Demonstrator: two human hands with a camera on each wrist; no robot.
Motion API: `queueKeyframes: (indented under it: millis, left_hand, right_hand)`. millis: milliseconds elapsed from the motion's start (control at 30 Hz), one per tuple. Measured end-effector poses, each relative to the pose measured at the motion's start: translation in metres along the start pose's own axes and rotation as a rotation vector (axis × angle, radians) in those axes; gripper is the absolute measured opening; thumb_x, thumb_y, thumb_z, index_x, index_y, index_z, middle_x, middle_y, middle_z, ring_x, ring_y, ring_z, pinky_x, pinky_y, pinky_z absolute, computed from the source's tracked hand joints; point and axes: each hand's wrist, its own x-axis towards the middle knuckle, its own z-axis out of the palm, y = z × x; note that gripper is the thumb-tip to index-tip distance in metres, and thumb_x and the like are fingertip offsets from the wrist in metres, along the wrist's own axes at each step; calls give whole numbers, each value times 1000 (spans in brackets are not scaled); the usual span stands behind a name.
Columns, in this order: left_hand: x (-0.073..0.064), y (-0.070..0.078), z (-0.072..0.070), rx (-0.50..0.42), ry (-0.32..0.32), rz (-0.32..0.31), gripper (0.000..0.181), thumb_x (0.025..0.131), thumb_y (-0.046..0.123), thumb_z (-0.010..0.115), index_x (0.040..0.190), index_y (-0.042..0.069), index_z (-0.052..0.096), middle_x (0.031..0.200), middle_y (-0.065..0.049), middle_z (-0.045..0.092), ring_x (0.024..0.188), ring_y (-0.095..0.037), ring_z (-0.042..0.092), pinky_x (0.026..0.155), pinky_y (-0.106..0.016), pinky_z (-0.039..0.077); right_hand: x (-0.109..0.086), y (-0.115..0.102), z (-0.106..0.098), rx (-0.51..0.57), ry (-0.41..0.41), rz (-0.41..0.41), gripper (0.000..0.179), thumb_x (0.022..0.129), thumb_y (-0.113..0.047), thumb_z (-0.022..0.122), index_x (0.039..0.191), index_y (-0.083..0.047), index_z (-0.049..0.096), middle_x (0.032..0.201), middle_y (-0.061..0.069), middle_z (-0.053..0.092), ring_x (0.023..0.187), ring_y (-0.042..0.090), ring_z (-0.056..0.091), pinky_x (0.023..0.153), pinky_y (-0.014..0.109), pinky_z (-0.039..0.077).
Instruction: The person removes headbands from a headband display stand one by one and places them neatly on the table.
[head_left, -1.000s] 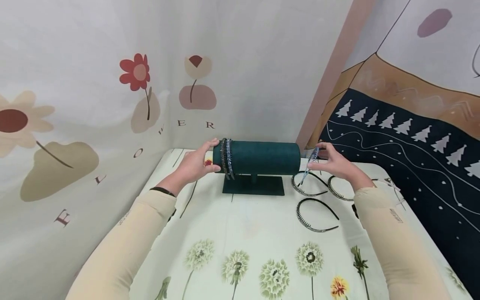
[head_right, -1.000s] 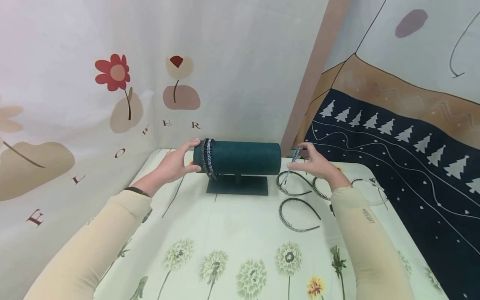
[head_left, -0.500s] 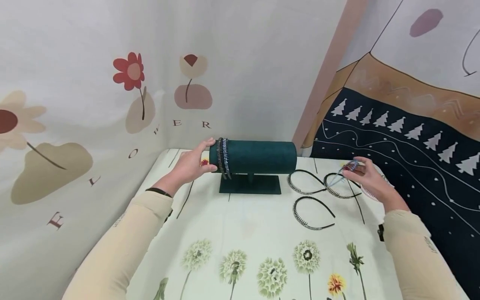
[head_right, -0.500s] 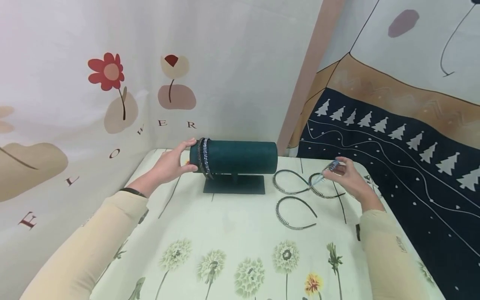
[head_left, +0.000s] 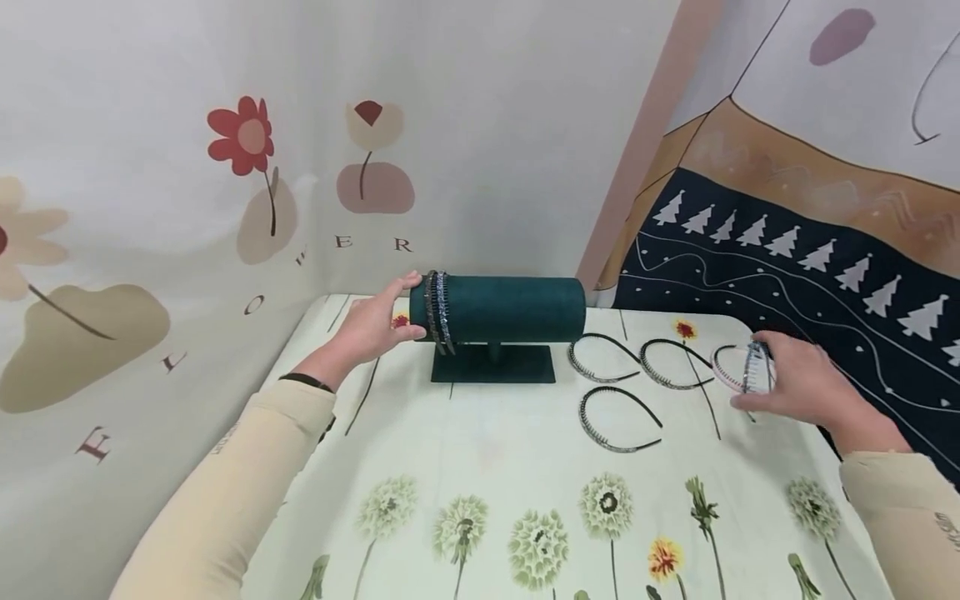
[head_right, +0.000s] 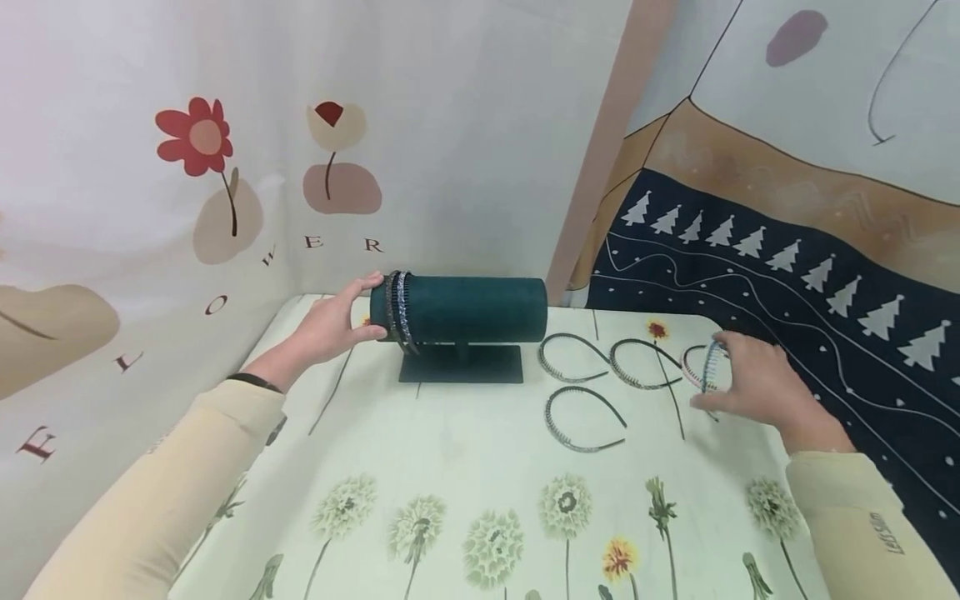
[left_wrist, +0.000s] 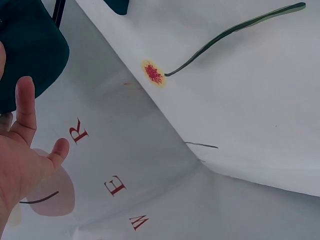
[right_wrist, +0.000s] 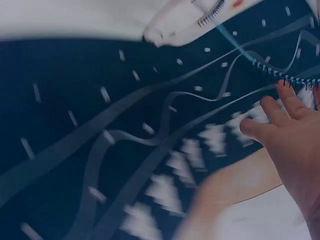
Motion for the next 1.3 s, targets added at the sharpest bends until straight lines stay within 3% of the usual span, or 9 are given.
queueKeyframes:
  millis: [67, 133, 233, 333, 600, 933, 1300]
  left_hand:
    - [1, 0, 0, 8, -3, 7, 102, 95, 40, 81, 172, 39, 14, 181, 2, 19, 156, -56, 32, 117, -77, 38]
    - [1, -1, -1, 17, -5, 11, 101, 96, 40, 81, 172, 38, 14, 182, 2, 18, 155, -56, 32, 119, -77, 37]
    - [2, -1, -1, 25, -9, 21, 101, 97, 39, 80, 172, 36, 13, 182, 3, 16, 155, -56, 33, 121, -78, 32]
    - [3, 1, -2, 32, -14, 32, 101, 97, 39, 80, 173, 34, 13, 182, 3, 14, 156, -55, 33, 124, -77, 27]
    - [3, 1, -2, 31, -13, 36, 101, 97, 39, 80, 173, 34, 14, 182, 2, 15, 157, -53, 32, 124, -77, 28]
    - [2, 2, -2, 23, -16, 20, 100, 96, 39, 80, 172, 36, 15, 182, 4, 14, 157, -55, 31, 122, -77, 31]
    - [0, 1, -2, 26, -5, 36, 99, 96, 39, 80, 172, 33, 17, 182, 5, 15, 159, -53, 29, 125, -77, 25]
  right_hand:
    - [-2, -10, 5, -206, 16, -123, 115, 63, -50, 101, 147, 4, 46, 138, 34, 58, 126, 55, 52, 104, 78, 40]
    - [-4, -21, 12, -352, -17, -240, 110, 58, -48, 102, 143, 0, 52, 140, 30, 60, 134, 54, 50, 111, 82, 33]
    - [-7, -33, 27, -464, -89, -356, 107, 52, -45, 104, 140, -6, 56, 140, 26, 61, 138, 51, 51, 115, 80, 34]
    - [-8, -37, 41, -518, -137, -407, 107, 50, -45, 105, 138, -7, 58, 138, 22, 62, 137, 49, 54, 114, 78, 37]
    - [3, -45, 61, -538, -182, -449, 101, 49, -48, 101, 133, -12, 59, 131, 17, 66, 133, 46, 57, 114, 77, 39]
    - [17, -68, 61, -530, -249, -433, 106, 52, -56, 101, 138, -13, 58, 134, 17, 67, 134, 45, 58, 115, 75, 39]
    - [22, -72, 67, -544, -285, -415, 110, 51, -58, 102, 141, -13, 58, 137, 19, 68, 136, 46, 57, 118, 73, 38]
